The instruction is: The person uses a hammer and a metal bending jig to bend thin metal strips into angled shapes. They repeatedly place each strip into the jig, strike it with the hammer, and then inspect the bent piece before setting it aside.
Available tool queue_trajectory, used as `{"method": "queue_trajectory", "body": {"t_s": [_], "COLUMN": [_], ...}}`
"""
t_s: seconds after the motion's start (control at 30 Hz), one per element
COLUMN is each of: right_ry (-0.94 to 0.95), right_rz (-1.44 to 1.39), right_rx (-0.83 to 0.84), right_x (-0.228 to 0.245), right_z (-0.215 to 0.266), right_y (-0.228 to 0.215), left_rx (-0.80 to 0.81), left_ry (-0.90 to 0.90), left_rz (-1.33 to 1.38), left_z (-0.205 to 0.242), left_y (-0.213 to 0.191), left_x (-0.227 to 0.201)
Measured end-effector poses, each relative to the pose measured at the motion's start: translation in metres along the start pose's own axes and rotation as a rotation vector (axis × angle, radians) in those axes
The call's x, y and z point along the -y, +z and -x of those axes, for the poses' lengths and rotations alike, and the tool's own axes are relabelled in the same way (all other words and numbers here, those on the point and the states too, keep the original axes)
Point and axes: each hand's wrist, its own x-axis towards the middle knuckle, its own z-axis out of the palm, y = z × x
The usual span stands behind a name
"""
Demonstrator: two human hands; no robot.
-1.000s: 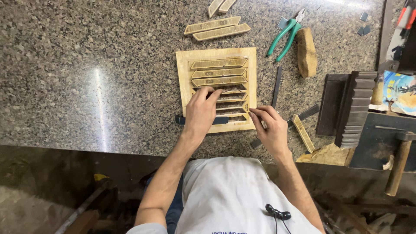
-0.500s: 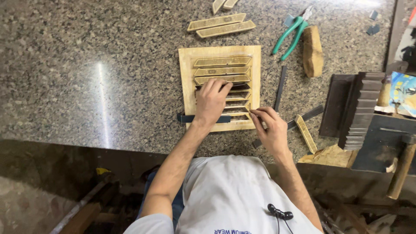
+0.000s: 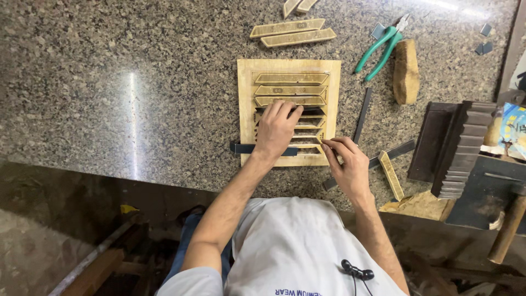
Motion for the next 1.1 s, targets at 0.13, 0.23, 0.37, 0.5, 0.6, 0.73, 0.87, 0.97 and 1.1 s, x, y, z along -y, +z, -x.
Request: {"method": "queue_trajectory", "body": {"t_s": [0.13,0.23,0.37,0.5,0.6,0.73,0.87,0.97,1.1], "right_ry": [-0.011,-0.044,-0.002,0.006,0.007,0.031,-0.055,-0.012,-0.006], "right_rz": [0.022,0.021,0.016,0.011,0.022,0.036,0.081,0.072,0.035], "right_rx": [0.014,0.008,0.022,0.046,0.058,0.087,0.081,0.112,0.095], "right_x": [-0.001,-0.003,-0.002,0.003,0.004,0.004,0.002,-0.001,-0.002], "right_z": [0.000,-0.001,0.001,-0.001,-0.001,-0.003,-0.002,-0.003,0.001], "right_y": [0.000,0.001,0.001,0.004,0.002,0.004,0.005,0.003,0.002], "left_rx": [-0.059,-0.100,-0.141,-0.139,-0.136,-0.121,-0.126,-0.177,-0.143], "left_ry": [-0.002,0.025,0.057,0.048,0.023,-0.008,-0.026,-0.027,-0.181], "left_rz": [-0.004,0.008,0.027,0.025,0.013,0.001,-0.011,-0.016,-0.006], "left_z": [0.000,-0.002,-0.003,-0.004,-0.008,-0.008,-0.005,-0.004,0.025], "left_y": [0.007,0.008,0.006,-0.001,0.001,0.005,0.011,0.007,-0.042], "left_x": [-0.002,-0.001,-0.004,-0.006,-0.011,-0.012,-0.012,-0.011,-0.002]}}
